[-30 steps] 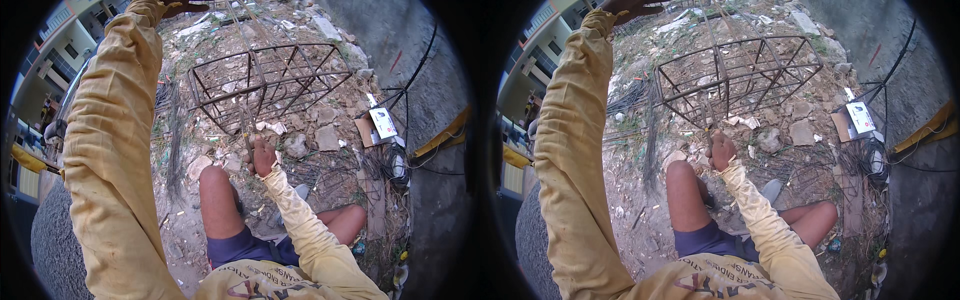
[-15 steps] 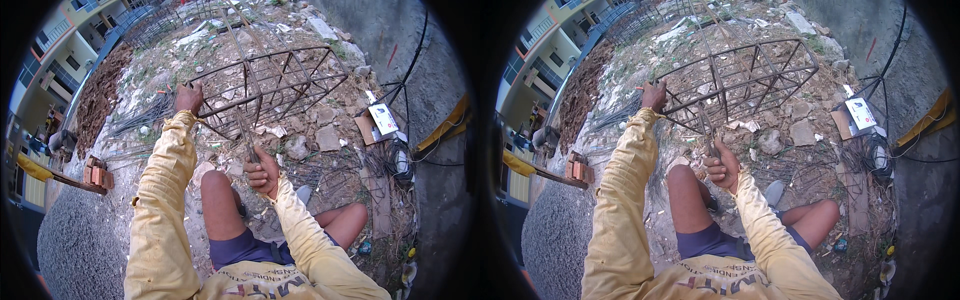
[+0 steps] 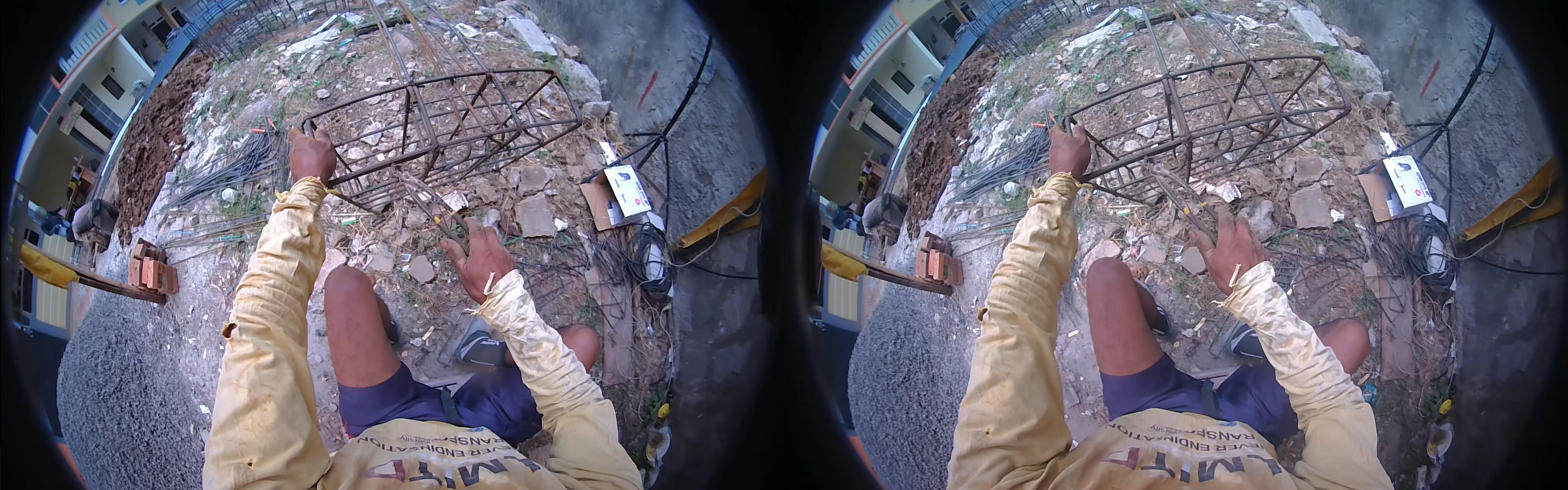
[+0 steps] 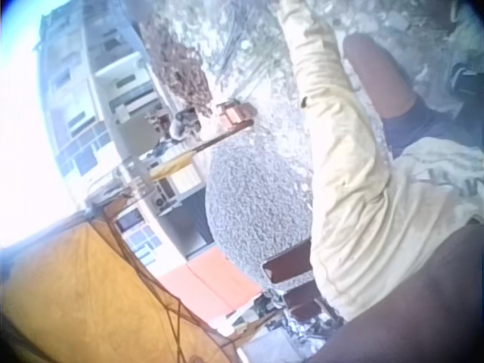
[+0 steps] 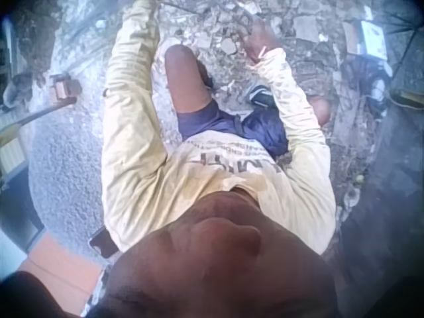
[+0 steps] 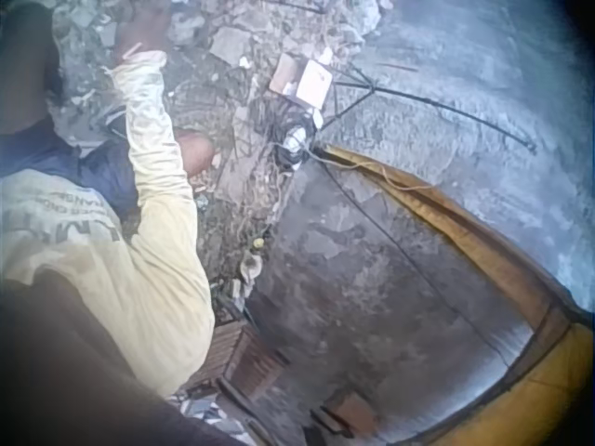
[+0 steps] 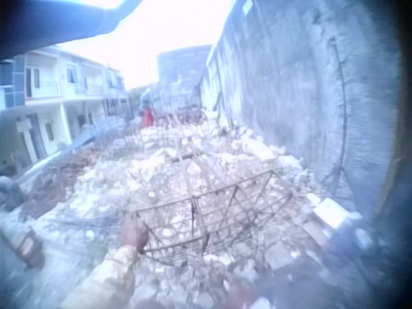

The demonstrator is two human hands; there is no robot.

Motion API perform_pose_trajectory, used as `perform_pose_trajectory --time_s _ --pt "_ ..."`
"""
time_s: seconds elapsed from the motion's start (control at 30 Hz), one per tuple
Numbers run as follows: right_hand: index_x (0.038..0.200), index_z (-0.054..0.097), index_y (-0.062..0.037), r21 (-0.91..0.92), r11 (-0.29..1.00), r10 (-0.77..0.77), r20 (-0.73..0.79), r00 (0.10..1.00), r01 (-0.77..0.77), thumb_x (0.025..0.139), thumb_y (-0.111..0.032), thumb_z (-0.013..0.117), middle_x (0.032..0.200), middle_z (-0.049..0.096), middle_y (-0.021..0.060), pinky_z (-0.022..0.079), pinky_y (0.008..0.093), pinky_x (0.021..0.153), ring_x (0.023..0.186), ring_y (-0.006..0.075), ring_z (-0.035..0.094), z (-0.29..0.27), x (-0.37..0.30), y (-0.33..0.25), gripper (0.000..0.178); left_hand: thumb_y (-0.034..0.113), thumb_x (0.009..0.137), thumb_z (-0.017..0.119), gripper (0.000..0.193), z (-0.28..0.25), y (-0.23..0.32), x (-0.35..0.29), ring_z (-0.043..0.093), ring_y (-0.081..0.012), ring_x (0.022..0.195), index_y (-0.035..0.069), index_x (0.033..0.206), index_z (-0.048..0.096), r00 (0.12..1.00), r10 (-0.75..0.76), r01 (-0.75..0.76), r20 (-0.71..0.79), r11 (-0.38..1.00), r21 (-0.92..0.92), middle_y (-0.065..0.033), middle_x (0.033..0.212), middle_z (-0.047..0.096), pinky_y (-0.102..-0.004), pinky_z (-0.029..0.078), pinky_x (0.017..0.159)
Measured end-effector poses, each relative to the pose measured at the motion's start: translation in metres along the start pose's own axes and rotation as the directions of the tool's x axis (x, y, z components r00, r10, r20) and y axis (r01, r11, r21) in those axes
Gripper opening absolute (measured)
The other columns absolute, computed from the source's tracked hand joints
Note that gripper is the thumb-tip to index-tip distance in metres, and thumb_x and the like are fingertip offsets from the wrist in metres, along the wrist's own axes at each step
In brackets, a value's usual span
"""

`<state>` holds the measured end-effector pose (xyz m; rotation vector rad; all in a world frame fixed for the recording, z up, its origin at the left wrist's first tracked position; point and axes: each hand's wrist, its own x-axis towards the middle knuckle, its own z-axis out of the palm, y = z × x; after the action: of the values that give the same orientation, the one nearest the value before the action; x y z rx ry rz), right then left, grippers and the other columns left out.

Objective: The person sits on the ground and assembles a cylindrical rebar cage by tying intersecting steel bars with wire. They repeatedly wrap wire around bar intersections and twist it to secure the structure.

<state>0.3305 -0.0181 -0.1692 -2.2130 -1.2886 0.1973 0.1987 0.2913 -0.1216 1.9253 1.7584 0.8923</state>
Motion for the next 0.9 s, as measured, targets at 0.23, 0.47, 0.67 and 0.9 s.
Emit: perform_pose_trajectory --time_s 0.23,0.47,0.67,0.9 --pt "0.112 0.059 0.0012 0.499 0.862 -0.235 0.247 0.94 0.084 0.097 -0.055 0.045 0.072 0.059 0.0108 0.044 0.0366 0.052 0.055 0.0232 0.058 -0.007 0.026 0.016 0.06 0.035 0.094 0.05 0.064 -0.001 -0.001 0.004 0.057 -0.0468 0.113 -0.003 0.141 0.029 1.0 0.018 -0.018 -0.007 1.0 -0.002 -0.0363 0.12 0.056 -0.0472 0.042 0.1" --pt "0.125 0.052 0.0009 0.244 -0.566 -0.636 0.479 0.605 -0.788 0.098 -0.058 0.038 0.076 0.057 0.0019 0.04 0.026 0.044 0.05 0.0101 0.051 0.072 -0.013 0.022 0.067 0.035 0.092 0.053 0.066 0.004 0.0 0.0 0.057 -0.0469 0.112 -0.008 0.137 0.034 0.999 0.036 -0.037 -0.036 0.999 -0.033 -0.0365 0.118 0.057 -0.0461 0.043 0.098" --pt "0.125 0.053 -0.004 0.571 -0.236 -0.237 0.751 0.616 -0.787 0.1 -0.055 0.034 0.083 0.065 0.0077 0.053 0.036 0.066 0.069 0.0192 0.065 0.059 -0.006 -0.009 0.06 0.032 0.092 0.053 0.065 0.001 -0.005 -0.002 0.057 -0.0467 0.112 -0.007 0.138 0.031 0.999 0.038 -0.039 -0.029 0.999 -0.031 -0.036 0.118 0.057 -0.0461 0.043 0.099" --pt "0.104 0.054 -0.0082 0.098 -0.579 -0.729 0.383 0.568 -0.809 0.098 -0.063 0.03 0.054 0.049 -0.0034 0.028 0.0199 0.032 0.032 0.0061 0.037 0.085 -0.01 0.007 0.06 0.032 0.092 0.052 0.065 -0.006 0.007 -0.007 0.057 -0.0466 0.112 -0.006 0.14 0.029 1.0 0.024 -0.024 -0.017 1.0 0.014 -0.0358 0.118 0.057 -0.0465 0.043 0.099"
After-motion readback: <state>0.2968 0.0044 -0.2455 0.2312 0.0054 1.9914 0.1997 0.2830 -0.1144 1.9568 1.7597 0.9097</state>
